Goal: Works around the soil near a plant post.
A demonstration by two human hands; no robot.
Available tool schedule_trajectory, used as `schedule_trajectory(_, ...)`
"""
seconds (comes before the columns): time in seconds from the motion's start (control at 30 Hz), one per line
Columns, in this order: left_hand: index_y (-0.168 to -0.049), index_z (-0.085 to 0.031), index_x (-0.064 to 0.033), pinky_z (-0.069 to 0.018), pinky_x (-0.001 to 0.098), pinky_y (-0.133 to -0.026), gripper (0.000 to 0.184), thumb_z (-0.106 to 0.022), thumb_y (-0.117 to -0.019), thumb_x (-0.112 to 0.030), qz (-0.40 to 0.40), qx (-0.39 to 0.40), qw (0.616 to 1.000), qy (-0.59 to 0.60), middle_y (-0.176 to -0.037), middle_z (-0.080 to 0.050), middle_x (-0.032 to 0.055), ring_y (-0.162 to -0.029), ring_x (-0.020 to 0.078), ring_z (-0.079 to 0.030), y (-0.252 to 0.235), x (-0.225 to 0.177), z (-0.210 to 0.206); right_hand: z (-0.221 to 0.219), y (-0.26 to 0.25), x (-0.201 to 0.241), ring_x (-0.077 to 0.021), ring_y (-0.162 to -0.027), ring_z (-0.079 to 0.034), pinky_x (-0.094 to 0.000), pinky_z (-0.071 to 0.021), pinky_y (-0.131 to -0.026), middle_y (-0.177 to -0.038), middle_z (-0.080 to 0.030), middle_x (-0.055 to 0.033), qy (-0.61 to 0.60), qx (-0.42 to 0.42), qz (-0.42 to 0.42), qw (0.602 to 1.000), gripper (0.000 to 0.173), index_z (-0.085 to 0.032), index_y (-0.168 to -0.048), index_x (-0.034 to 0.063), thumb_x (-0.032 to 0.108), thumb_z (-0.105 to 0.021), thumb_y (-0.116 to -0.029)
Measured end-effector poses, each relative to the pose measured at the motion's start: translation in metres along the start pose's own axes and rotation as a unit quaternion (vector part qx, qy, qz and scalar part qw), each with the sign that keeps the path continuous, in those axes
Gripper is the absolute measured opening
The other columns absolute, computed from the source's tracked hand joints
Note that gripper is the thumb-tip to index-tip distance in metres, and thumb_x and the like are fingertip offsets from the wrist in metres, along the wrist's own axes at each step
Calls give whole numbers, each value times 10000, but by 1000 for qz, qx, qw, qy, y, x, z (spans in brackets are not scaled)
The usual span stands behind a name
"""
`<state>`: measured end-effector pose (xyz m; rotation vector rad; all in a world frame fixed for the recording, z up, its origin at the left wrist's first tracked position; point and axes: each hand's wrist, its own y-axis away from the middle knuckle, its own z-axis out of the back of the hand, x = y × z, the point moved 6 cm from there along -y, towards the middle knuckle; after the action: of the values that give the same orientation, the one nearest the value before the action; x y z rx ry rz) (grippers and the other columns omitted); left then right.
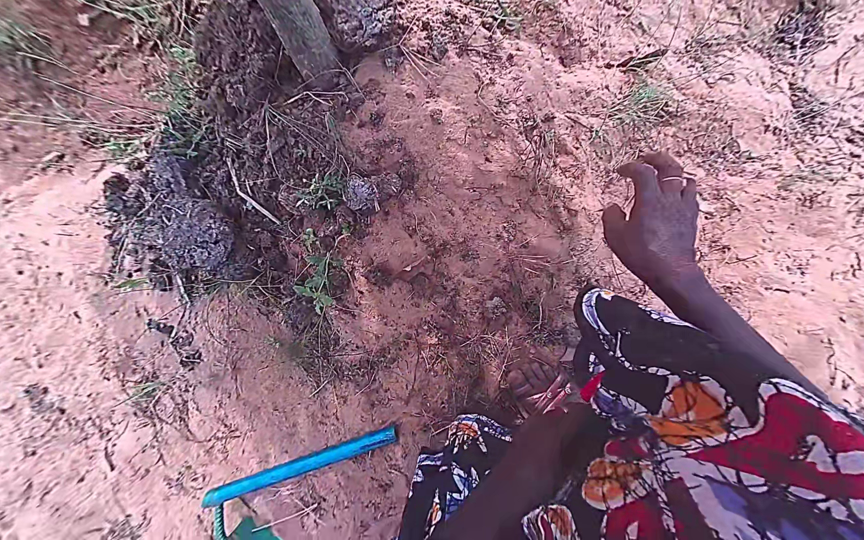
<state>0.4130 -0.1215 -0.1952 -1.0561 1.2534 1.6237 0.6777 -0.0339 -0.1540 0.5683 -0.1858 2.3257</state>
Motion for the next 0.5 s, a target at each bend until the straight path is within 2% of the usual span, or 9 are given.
schedule_trajectory(0.03, -1229, -644, 94, -567, 550, -850, 279, -578, -989, -33, -18, -9, 1000, 17, -1017, -714, 276, -942, 408, -721, -2, 4, -3, 3, 3, 14, -569, -1393, -401, -718, -356, -1074, -1574, -385, -307, 4, -38, 61, 997, 471, -550, -1405, -18, 115, -623, -959)
schedule_trajectory(0.07, -1268, -630, 77, -564, 547, -878, 305, -579, -993, -45, -28, -4, 999, 27, -1049, -713, 267, -975, 398, -717, -6, 11, -9, -2, 9, 28, -557, -1379, -434, -687, -376, -1082, -1532, -442, -313, -1, -52, 127, 990, 472, -559, -1397, -25, 160, -631, -969)
schedule_trajectory(0.13, -1375, -577, 26, -532, 567, -964, 366, -549, -1031, -96, -11, 40, 998, 41, -1150, -696, 253, -1079, 394, -689, -17, 22, -21, -37, 30, 51, -511, -1270, -573, -629, -469, -1016, -1362, -622, -280, -11, 8, 236, 972, 417, -637, -1326, -14, 200, -663, -969)
schedule_trajectory(0.17, -1383, -577, 18, -526, 569, -981, 367, -535, -1044, -117, -15, 46, 998, 41, -1172, -695, 248, -1100, 389, -685, -20, 22, -21, -61, 40, 58, -477, -1289, -578, -607, -474, -1030, -1345, -655, -237, 2, 82, 239, 967, 411, -654, -1329, 10, 218, -683, -976)
schedule_trajectory(0.23, -1339, -600, 47, -541, 574, -935, 343, -504, -1059, -126, -39, 35, 998, 31, -1127, -701, 263, -1052, 400, -697, -21, 11, -10, -106, 51, 57, -452, -1390, -484, -587, -421, -1084, -1435, -592, -225, 75, 221, 168, 958, 491, -584, -1415, 12, 237, -693, -993)
schedule_trajectory(0.27, -1292, -614, 94, -548, 563, -900, 328, -495, -1049, -91, -43, 19, 999, 21, -1084, -704, 290, -1013, 414, -706, -17, -10, 7, -121, 52, 51, -449, -1406, -461, -581, -404, -1096, -1453, -568, -232, 106, 249, 136, 953, 503, -552, -1443, 7, 212, -672, -1000)
schedule_trajectory(0.37, -1311, -572, 175, -445, 439, -1078, 328, -421, -1051, 44, 154, 30, 988, 3, -1240, -655, 322, -1202, 372, -631, 4, -112, 76, -136, 53, 41, -465, -1324, -534, -575, -424, -1050, -1310, -650, -259, 135, 230, 142, 953, 328, -624, -1294, -34, 140, -628, -1016)
schedule_trajectory(0.43, -1296, -574, 193, -441, 408, -1086, 326, -422, -1038, 63, 167, 9, 986, -6, -1248, -656, 320, -1209, 362, -631, 9, -127, 86, -143, 57, 38, -452, -1290, -564, -580, -421, -1049, -1259, -673, -243, 149, 243, 156, 946, 247, -648, -1222, -23, 125, -596, -1031)
schedule_trajectory(0.5, -1324, -566, 177, -434, 424, -1106, 340, -436, -1048, 28, 161, -2, 987, -26, -1266, -653, 317, -1235, 378, -625, 11, -116, 83, -147, 57, 37, -428, -1285, -584, -583, -401, -1068, -1270, -679, -231, 157, 273, 132, 940, 239, -651, -1236, -6, 109, -572, -1041)
